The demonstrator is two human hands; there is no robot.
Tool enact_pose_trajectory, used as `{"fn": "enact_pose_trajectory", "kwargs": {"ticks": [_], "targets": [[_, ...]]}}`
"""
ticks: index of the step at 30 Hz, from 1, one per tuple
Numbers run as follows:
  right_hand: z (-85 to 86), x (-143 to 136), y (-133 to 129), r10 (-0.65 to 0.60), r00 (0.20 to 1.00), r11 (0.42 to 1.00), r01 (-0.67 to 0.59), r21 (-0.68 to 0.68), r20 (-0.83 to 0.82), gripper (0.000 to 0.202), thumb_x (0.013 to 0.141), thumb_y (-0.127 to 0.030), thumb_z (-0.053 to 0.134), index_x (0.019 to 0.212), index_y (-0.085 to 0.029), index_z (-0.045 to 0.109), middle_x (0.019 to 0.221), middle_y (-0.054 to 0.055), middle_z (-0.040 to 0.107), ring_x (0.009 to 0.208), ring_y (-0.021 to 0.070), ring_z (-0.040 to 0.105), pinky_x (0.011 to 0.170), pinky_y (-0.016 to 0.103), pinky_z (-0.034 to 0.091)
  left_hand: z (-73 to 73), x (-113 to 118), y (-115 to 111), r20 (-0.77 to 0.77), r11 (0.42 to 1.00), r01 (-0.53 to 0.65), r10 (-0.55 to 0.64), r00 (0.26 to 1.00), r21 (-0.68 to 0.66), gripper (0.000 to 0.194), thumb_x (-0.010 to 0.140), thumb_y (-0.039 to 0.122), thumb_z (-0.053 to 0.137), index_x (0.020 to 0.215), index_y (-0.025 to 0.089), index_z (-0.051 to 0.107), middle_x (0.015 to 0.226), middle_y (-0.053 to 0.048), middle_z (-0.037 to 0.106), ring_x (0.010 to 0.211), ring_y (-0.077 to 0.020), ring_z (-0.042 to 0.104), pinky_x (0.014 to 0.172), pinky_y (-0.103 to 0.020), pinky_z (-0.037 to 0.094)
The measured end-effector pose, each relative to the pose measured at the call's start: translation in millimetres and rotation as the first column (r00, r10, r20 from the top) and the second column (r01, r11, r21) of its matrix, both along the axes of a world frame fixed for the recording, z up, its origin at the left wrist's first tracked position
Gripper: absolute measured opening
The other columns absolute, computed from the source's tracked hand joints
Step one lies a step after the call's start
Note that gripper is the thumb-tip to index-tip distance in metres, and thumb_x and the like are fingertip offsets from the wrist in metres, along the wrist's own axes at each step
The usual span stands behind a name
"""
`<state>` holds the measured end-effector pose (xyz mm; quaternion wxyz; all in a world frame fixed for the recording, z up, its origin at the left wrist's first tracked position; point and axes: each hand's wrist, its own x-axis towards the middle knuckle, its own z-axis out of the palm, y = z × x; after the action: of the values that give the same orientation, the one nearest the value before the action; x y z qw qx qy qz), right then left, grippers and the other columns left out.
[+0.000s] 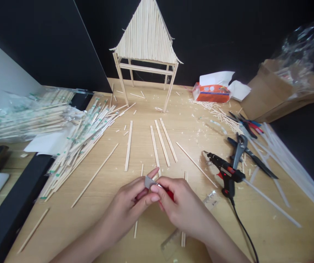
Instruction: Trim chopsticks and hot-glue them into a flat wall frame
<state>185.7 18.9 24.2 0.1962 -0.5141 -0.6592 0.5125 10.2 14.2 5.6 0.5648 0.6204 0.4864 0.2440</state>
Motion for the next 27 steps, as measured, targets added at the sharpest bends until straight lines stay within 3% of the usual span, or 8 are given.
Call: {"fn": "enact_pose_trajectory", "kwargs": {"ticks": [3, 6, 10, 12, 19, 24, 27], "targets": [[-1.0, 0, 0, 0.0, 1.0, 1.0, 0.0, -0.011, 0.001, 0.028, 0.096, -0.033, 0.037, 0.075, -0.021, 0.052, 0.06, -0.004, 0.051, 0.052, 0.0089, 0.045, 0.051, 0.021, 0.029, -0.9, 1, 1, -0.005, 0.999, -0.006, 0.007, 1.0, 0.048, 0.029, 0.088, 0.033, 0.053, 0.115, 0.026, 0.061, 0.136, -0.006, 0.052, 0.119, -0.0199, 0.053, 0.094, -0.025, 0.044], [0.3, -2, 0, -0.014, 1.0, 1.0, 0.013, -0.004, -0.026, 0.027, 0.096, -0.03, 0.038, 0.073, -0.021, 0.05, 0.06, -0.005, 0.05, 0.053, 0.0084, 0.044, 0.053, 0.021, 0.03, -2.2, 2, 1, 0.002, 0.995, -0.035, 0.035, 0.999, 0.094, 0.024, 0.088, 0.03, 0.054, 0.109, 0.025, 0.065, 0.126, -0.004, 0.061, 0.117, -0.0198, 0.054, 0.094, -0.024, 0.043], [2.9, -5, 0, -0.022, 0.996, 1.0, 0.022, 0.002, -0.087, 0.024, 0.095, -0.024, 0.039, 0.074, -0.021, 0.051, 0.061, -0.005, 0.051, 0.055, 0.0078, 0.045, 0.057, 0.019, 0.033, -3.9, 3, 1, 0.023, 0.988, -0.085, 0.082, 0.996, 0.126, 0.017, 0.086, 0.025, 0.056, 0.095, 0.022, 0.071, 0.102, -0.001, 0.071, 0.089, -0.0155, 0.064, 0.079, -0.02, 0.048], [3.5, -6, 0, -0.029, 0.995, 1.0, 0.03, 0.007, -0.094, 0.024, 0.095, -0.023, 0.038, 0.074, -0.021, 0.051, 0.063, -0.005, 0.053, 0.055, 0.0079, 0.045, 0.058, 0.019, 0.034, -4.1, 4, 0, 0.019, 0.985, -0.104, 0.103, 0.995, 0.135, 0.016, 0.086, 0.023, 0.056, 0.09, 0.021, 0.072, 0.093, 0.0, 0.072, 0.078, -0.0133, 0.063, 0.071, -0.019, 0.047], [5.1, -8, -3, -0.055, 0.998, 0.996, 0.057, 0.07, -0.035, 0.027, 0.095, -0.024, 0.038, 0.072, -0.02, 0.052, 0.067, -0.002, 0.057, 0.055, 0.0091, 0.046, 0.056, 0.021, 0.033, -0.7, 6, -6, -0.045, 0.965, -0.147, 0.16, 0.986, 0.217, 0.017, 0.086, 0.022, 0.056, 0.077, 0.02, 0.069, 0.083, 0.002, 0.07, 0.072, -0.0121, 0.059, 0.067, -0.018, 0.044], [3.7, -11, -5, -0.074, 0.997, 0.991, 0.071, 0.11, 0.027, 0.027, 0.095, -0.026, 0.039, 0.072, -0.02, 0.052, 0.063, -0.002, 0.054, 0.054, 0.0097, 0.046, 0.055, 0.022, 0.032, -2.5, 8, -8, -0.071, 0.961, -0.174, 0.193, 0.979, 0.213, 0.02, 0.087, 0.025, 0.054, 0.075, 0.02, 0.069, 0.076, 0.003, 0.069, 0.068, -0.0111, 0.059, 0.064, -0.017, 0.044], [1.5, -7, -4, -0.154, 0.987, 0.982, 0.146, 0.121, 0.055, 0.027, 0.095, -0.031, 0.04, 0.072, -0.02, 0.05, 0.06, -0.004, 0.05, 0.053, 0.0099, 0.044, 0.054, 0.022, 0.031, -7.5, 8, -8, -0.08, 0.955, -0.207, 0.228, 0.97, 0.211, 0.019, 0.086, 0.027, 0.055, 0.077, 0.02, 0.071, 0.074, 0.002, 0.07, 0.068, -0.0123, 0.062, 0.064, -0.018, 0.046]]}}
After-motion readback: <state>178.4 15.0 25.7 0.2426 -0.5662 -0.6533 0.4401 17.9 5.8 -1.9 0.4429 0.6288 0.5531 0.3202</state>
